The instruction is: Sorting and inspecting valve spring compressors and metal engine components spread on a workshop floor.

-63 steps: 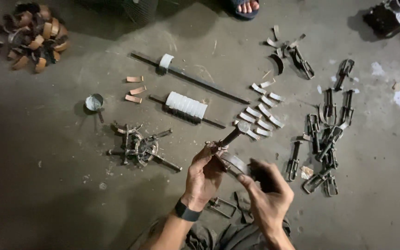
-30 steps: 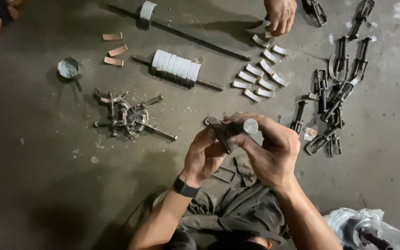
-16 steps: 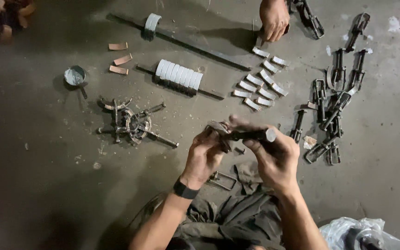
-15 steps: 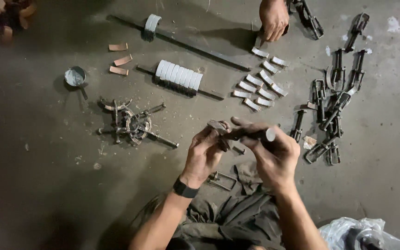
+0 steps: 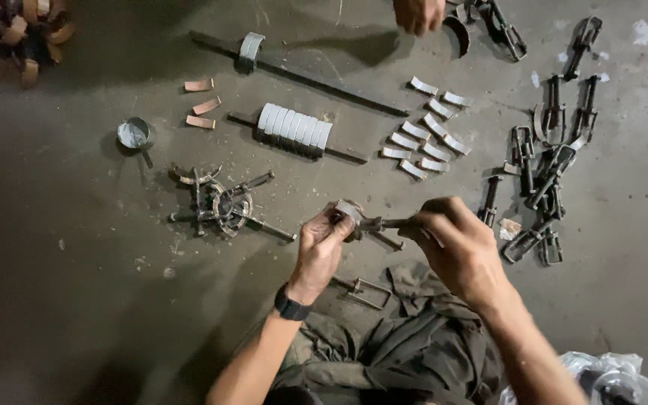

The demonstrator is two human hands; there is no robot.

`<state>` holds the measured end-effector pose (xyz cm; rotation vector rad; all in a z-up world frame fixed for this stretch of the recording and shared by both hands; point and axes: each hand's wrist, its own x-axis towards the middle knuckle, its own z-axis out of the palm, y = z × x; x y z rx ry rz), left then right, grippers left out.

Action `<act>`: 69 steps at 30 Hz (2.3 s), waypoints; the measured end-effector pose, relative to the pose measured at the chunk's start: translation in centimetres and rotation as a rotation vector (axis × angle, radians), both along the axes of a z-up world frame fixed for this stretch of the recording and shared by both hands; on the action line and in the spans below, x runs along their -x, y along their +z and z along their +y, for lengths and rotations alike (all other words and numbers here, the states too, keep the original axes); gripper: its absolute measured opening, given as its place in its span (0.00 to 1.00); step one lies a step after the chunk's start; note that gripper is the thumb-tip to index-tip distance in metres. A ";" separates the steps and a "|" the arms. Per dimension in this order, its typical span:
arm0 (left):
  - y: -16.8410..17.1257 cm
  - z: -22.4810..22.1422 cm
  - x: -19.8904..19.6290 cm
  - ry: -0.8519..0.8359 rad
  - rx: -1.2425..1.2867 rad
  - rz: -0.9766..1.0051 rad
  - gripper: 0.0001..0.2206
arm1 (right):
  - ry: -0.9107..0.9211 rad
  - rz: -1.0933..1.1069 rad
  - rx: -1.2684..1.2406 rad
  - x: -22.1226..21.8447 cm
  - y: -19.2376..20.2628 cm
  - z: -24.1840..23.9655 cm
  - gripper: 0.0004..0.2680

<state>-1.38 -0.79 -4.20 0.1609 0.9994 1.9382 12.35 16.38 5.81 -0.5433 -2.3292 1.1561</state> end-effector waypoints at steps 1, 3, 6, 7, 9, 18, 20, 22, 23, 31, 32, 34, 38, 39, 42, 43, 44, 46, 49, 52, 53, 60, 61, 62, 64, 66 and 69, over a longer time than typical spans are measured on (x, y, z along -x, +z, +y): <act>0.3 -0.1 0.3 0.013 0.050 0.174 0.08 | 0.100 -0.137 -0.349 -0.7 0.0 0.8 0.08; 1.2 -0.2 0.3 -0.029 0.089 0.288 0.08 | 0.171 -0.289 -0.374 -1.9 -2.6 1.5 0.07; 1.8 -0.1 -0.1 -0.083 0.112 0.363 0.09 | 0.193 -0.377 -0.259 -2.5 -3.3 2.1 0.05; 1.8 0.0 -0.2 -0.090 0.104 0.323 0.09 | 0.151 -0.309 -0.119 -2.4 -3.1 2.3 0.04; 1.9 -0.3 0.0 -0.081 0.143 0.348 0.09 | 0.237 -0.292 -0.371 -2.4 -1.7 1.5 0.08; 2.1 -0.6 0.4 -0.116 0.158 0.630 0.10 | 0.290 -0.585 0.026 -2.6 -1.4 0.9 0.13; 2.0 -0.8 0.3 -0.099 0.192 0.591 0.10 | 0.316 -0.329 -0.426 -2.9 -1.8 0.3 0.14; 2.5 -0.7 0.5 -0.124 0.089 0.694 0.10 | 0.107 -0.725 0.358 -2.8 -3.0 0.7 0.15; 2.3 -0.8 0.5 -0.128 0.089 0.694 0.10 | 0.105 -0.724 0.360 -2.6 -2.7 0.6 0.15; 1.5 -1.1 0.8 -0.160 0.158 0.594 0.10 | 0.226 -0.702 0.197 -2.0 -3.0 0.1 0.10; 1.6 -1.1 0.8 -0.160 0.159 0.595 0.10 | 0.227 -0.701 0.198 -2.2 -3.5 -0.2 0.10; 1.8 -1.3 0.8 -0.141 0.206 0.593 0.10 | 0.253 -0.372 -0.135 -2.9 -4.6 -0.9 0.09; 2.2 -1.3 1.6 -0.136 0.211 0.668 0.11 | 0.260 -0.224 -0.360 -2.9 -5.8 -1.0 0.10; 2.5 -1.6 1.5 -0.155 0.173 0.697 0.11 | 0.238 -0.400 -0.042 -3.0 -6.0 -1.0 0.12; 2.3 -1.7 1.6 -0.181 0.172 0.803 0.12 | 0.181 -0.600 0.546 -3.6 -7.7 -0.9 0.13; 2.1 -1.5 1.8 -0.173 0.203 0.886 0.12 | 0.154 -0.623 0.799 -3.5 -8.4 -0.6 0.13; 1.4 -1.2 2.0 -0.169 0.201 0.889 0.12 | 0.156 -0.621 0.794 -3.6 -8.9 -0.5 0.13; -0.3 -1.0 2.2 -0.257 0.340 1.073 0.13 | 0.044 -0.551 1.304 -4.1 -10.2 -1.0 0.16; 0.0 -0.4 2.5 -0.414 0.463 1.414 0.30 | 0.022 -0.429 1.646 -4.8 -11.5 -1.4 0.16; 1.1 -0.4 2.4 -0.581 0.617 1.205 0.24 | -0.015 -0.589 1.281 -3.7 -8.8 -2.8 0.12; 0.8 -0.5 2.2 -0.581 0.621 1.203 0.24 | -0.013 -0.592 1.284 -3.7 -8.6 -3.4 0.12; -1.1 -0.7 1.3 -0.392 0.467 1.276 0.25 | -0.010 -0.294 -0.035 -5.8 -12.0 -4.7 0.11; -1.0 -0.8 1.4 -0.344 0.392 1.375 0.26 | -0.001 -0.344 0.098 -6.0 -12.3 -4.7 0.12; -0.9 -0.8 1.5 -0.344 0.396 1.375 0.26 | 0.002 -0.343 0.101 -6.0 -12.2 -4.7 0.12; -0.7 -0.5 1.9 -0.249 0.334 1.603 0.26 | -0.099 -0.539 0.397 -5.8 -11.9 -4.5 0.11; -0.3 0.0 1.9 -0.245 0.290 1.621 0.27 | -0.096 -0.515 0.550 -6.6 -13.1 -4.2 0.13; 0.0 0.7 1.6 -0.406 0.387 1.442 0.26 | -0.117 -0.523 0.610 -6.0 -10.3 -4.1 0.12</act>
